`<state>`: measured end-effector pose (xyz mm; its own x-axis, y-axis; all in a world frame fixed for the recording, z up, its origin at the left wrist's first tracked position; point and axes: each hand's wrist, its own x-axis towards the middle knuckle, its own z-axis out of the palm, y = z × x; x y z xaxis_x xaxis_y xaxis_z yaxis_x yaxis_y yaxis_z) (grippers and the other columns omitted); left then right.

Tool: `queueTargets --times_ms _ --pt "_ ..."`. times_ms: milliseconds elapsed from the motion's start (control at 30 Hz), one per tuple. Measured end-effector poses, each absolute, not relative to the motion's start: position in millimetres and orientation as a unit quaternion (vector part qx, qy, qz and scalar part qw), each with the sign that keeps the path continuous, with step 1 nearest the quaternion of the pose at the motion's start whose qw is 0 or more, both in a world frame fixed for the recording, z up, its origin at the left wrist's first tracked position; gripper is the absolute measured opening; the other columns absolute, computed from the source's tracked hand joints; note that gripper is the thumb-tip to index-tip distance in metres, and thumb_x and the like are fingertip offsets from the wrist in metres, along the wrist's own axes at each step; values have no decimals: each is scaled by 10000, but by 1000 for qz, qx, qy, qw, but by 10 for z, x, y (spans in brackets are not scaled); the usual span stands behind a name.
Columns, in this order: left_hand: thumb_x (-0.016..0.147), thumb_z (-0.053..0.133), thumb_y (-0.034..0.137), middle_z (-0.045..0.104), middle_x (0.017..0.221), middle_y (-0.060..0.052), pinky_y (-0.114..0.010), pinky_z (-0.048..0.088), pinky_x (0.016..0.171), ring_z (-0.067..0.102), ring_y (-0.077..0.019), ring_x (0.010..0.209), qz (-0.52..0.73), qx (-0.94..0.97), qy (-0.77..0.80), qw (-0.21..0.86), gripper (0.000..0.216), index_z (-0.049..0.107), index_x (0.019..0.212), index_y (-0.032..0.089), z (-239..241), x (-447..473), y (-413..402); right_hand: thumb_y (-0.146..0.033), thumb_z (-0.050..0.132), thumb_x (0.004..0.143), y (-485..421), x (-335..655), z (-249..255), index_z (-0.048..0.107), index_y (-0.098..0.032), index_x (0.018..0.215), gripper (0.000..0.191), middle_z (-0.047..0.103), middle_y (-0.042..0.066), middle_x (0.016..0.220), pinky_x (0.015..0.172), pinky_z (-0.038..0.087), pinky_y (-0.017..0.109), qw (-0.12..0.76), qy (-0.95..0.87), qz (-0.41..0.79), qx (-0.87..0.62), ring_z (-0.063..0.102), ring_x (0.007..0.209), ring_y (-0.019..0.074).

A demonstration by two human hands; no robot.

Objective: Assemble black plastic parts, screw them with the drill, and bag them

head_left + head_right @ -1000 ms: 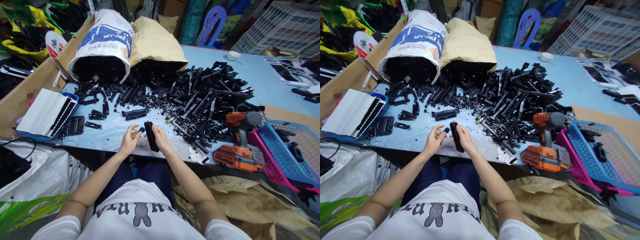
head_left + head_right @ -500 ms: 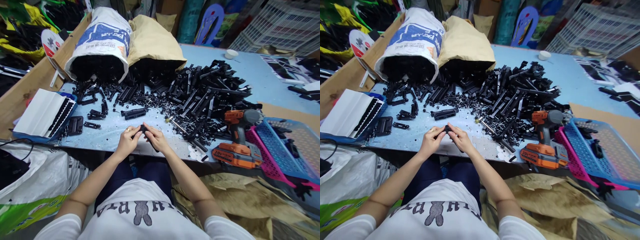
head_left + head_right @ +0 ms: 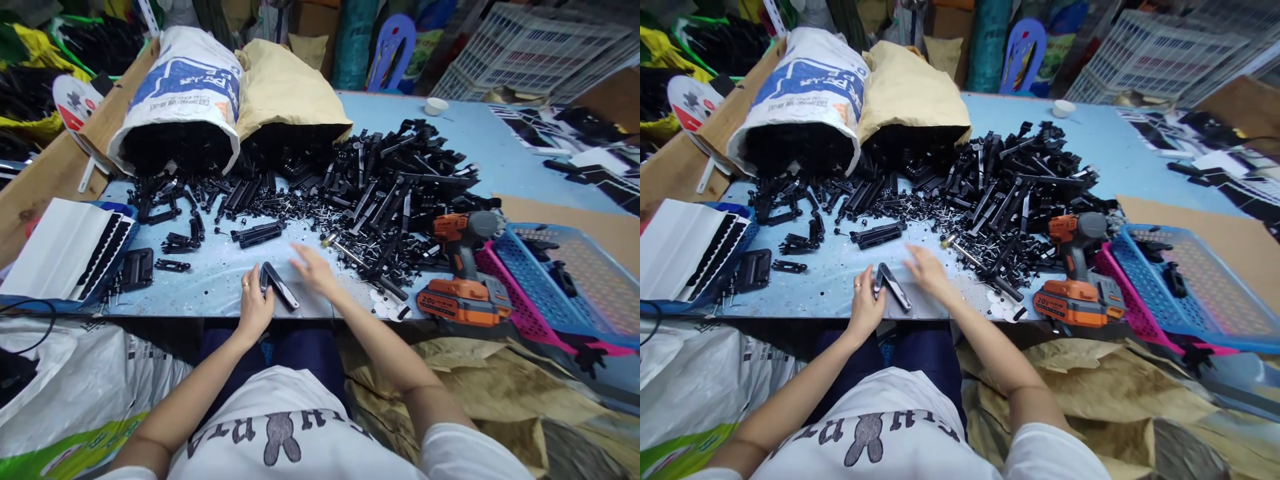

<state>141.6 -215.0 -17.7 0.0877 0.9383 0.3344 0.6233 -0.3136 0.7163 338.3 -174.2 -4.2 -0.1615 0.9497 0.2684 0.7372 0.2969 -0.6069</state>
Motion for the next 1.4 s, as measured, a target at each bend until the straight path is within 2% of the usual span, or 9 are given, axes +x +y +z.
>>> queueTargets --times_ms 133,267,400,633,767,900,1067,1233,1400 --pt "763 475 67 504 1273 -96 -602 225 1054 355 -296 1283 153 908 358 158 503 543 1219 267 -173 1359 -1985 -139 335 887 -1297 4346 175 604 -112 1131 365 522 196 1199 855 412 465 158 -670 -58 -723 439 1104 306" --pt "824 409 52 635 948 -76 -641 206 1013 536 -236 999 55 946 306 90 365 611 1075 223 -40 1419 -1837 -175 336 892 -1028 4813 309 567 -57 1099 331 585 229 997 758 420 441 8 -573 -82 -815 518 1006 327" --pt "821 394 27 638 906 -113 -583 254 988 547 -241 890 35 909 415 20 396 565 1163 132 46 1479 -1922 -323 466 870 -886 4792 311 332 -66 1315 531 622 192 929 749 439 409 14 -460 -37 -887 606 892 302" --pt "842 386 40 628 973 -140 -425 354 828 531 -257 950 -3 899 437 22 409 531 1215 123 29 1465 -1997 -355 700 692 -793 4737 436 93 -93 1429 989 517 227 1148 835 446 426 28 -418 57 -906 565 1033 332" --pt "859 428 108 612 1002 -145 -407 368 781 519 -272 960 6 897 440 32 372 525 1218 118 -46 1408 -1970 -207 585 756 -1011 4741 455 242 -68 1377 723 436 245 1232 837 449 416 106 -418 17 -902 567 1027 318" --pt "888 486 301 583 1075 -111 -375 387 835 504 -246 1009 50 913 388 112 361 507 1221 163 -132 1345 -1915 -218 498 829 -1535 4587 444 443 -118 1246 432 537 163 1177 884 432 384 178 -592 38 -785 559 1044 268" --pt "900 450 283 587 1103 -79 -356 395 882 519 -216 1033 59 909 358 203 288 520 1164 194 -156 1328 -1814 -381 458 906 -2243 4054 313 521 -260 1217 339 621 49 1119 791 431 266 19 -861 213 -462 601 964 178" --pt "876 452 314 565 1134 -81 -394 384 889 505 -239 1064 46 910 362 195 321 495 1176 209 -70 1378 -1838 -533 367 918 -2401 3709 110 574 -198 1060 419 658 64 893 600 333 250 -93 -863 161 -470 622 766 178" --pt "680 618 627 565 1093 -111 -418 389 881 524 -283 1016 76 921 341 173 630 489 1099 175 -62 1368 -1930 -577 298 919 -2426 3635 111 551 -192 991 466 623 58 878 550 229 261 -102 -849 106 -508 599 727 168"
